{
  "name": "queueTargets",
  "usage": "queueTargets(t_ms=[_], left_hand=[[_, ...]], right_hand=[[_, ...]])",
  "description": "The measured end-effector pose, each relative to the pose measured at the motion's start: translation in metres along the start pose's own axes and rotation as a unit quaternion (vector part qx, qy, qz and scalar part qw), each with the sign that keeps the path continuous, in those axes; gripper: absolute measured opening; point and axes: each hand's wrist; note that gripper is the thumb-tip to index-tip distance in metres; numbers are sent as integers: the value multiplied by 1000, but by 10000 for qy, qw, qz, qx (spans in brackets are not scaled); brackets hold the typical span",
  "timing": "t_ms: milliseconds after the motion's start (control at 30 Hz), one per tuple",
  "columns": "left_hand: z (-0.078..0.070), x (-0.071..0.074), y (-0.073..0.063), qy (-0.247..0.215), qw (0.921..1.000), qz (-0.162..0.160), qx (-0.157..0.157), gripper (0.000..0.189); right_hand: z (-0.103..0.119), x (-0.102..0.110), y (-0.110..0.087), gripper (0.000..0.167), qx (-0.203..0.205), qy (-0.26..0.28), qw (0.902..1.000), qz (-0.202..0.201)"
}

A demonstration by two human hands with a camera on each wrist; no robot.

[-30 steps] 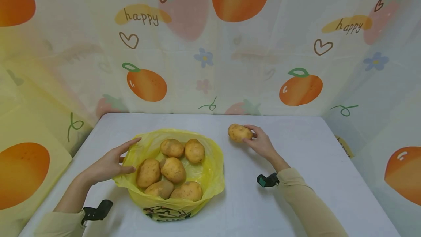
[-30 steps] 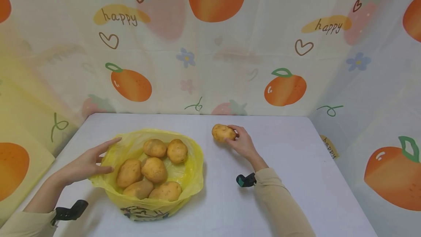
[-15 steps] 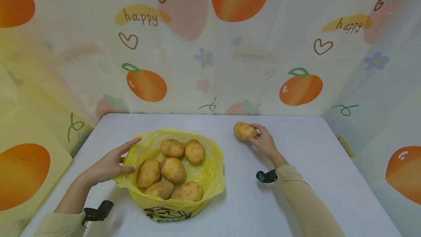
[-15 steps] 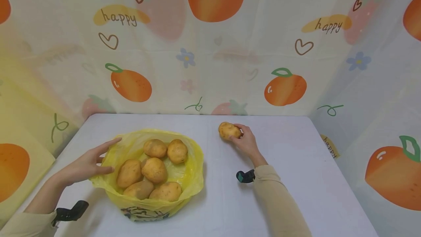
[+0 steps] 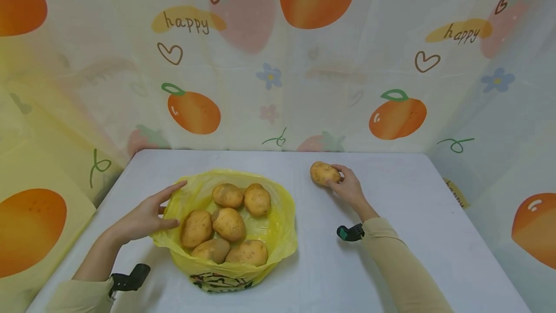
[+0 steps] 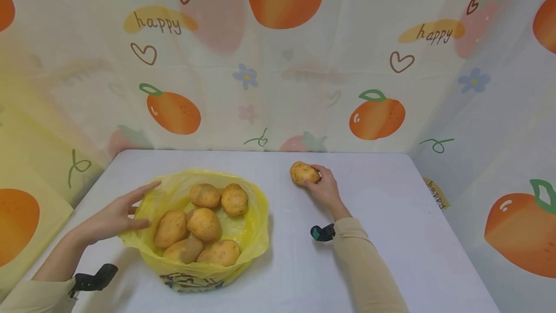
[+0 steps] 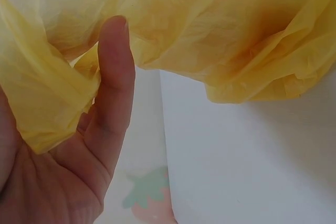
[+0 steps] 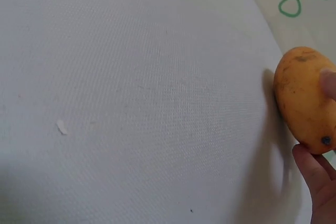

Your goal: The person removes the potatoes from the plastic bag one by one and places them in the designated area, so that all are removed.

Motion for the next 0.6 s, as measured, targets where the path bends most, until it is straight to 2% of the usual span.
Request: queueTargets(t_ms=[333, 600], left_hand=[[-1, 0, 1, 59, 10000, -11, 17, 87], [-3, 0, 1, 71, 10000, -42, 6, 87]], right_hand=[[-3, 1, 2, 57, 28, -13, 9999, 114], [-5, 0, 4, 58, 203, -226, 9995, 101]])
Point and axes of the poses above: each hand's wrist, its own y-axis towards the middle knuckle, its own x-axis out of the back of the hand, z = x × y, and after that the axes turned 6 degrees about z, right-handed
